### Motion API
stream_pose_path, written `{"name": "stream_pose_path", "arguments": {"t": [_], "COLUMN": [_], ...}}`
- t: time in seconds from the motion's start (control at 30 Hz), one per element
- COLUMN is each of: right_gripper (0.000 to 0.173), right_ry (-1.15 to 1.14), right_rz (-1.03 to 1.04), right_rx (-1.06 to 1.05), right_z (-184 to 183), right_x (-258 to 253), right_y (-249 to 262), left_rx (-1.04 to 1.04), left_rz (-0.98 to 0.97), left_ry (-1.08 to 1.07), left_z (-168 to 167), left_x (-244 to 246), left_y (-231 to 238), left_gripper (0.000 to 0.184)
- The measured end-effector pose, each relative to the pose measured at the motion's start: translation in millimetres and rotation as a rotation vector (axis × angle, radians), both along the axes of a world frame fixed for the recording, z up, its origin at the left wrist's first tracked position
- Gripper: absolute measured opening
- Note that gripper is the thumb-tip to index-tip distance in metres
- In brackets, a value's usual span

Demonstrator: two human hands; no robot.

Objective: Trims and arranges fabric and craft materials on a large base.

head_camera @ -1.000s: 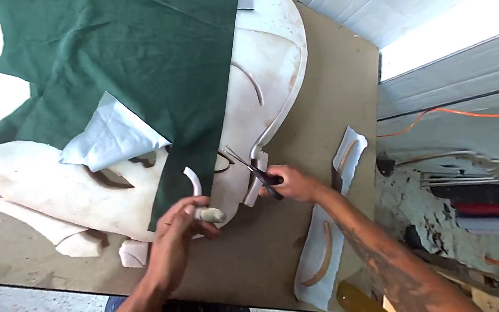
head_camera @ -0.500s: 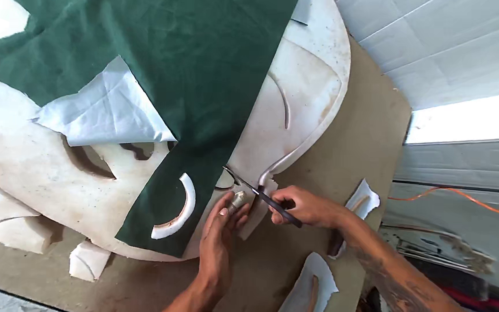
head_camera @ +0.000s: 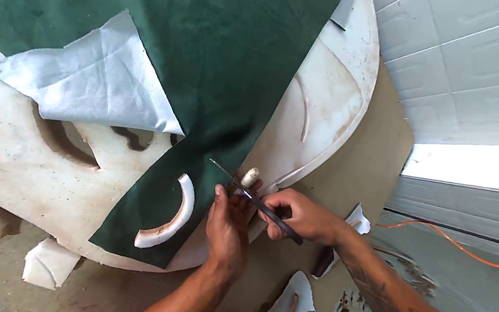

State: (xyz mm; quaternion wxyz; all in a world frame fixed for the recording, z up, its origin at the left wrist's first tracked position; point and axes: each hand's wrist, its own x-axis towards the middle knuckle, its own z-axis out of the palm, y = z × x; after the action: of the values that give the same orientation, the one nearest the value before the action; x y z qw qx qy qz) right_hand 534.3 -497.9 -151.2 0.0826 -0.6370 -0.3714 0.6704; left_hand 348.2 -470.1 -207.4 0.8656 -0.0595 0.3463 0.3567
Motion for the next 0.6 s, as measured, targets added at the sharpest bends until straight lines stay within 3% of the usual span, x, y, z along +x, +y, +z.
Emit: {"name": "stream_pose_path", "arguments": {"t": [0.23,0.4,0.6], "right_gripper": [0.047,0.057,0.048], "right_ry": [0.063,0.071,0.067], "right_rz": [-0.072,-0.040,-0.069], "right_rx": [0.024,0.012,-0.008], "right_z": [-5.4,-7.1,-7.3], "right_x": [-2.6,-5.7,-5.0], "right_y": [-8.6,4.4,6.9], "left_rx": [0.004,0.067,-0.010], "left_rz": [0.075,0.011,0.080], "left_ry": [0.052,0.099,-0.046], "left_z": [0.9,-0.6,-1.8], "left_x": [9.4,5.0,2.5], "left_y": [6.2,-0.3,3.9], "left_gripper": [0.062,0.056,0.061]}}
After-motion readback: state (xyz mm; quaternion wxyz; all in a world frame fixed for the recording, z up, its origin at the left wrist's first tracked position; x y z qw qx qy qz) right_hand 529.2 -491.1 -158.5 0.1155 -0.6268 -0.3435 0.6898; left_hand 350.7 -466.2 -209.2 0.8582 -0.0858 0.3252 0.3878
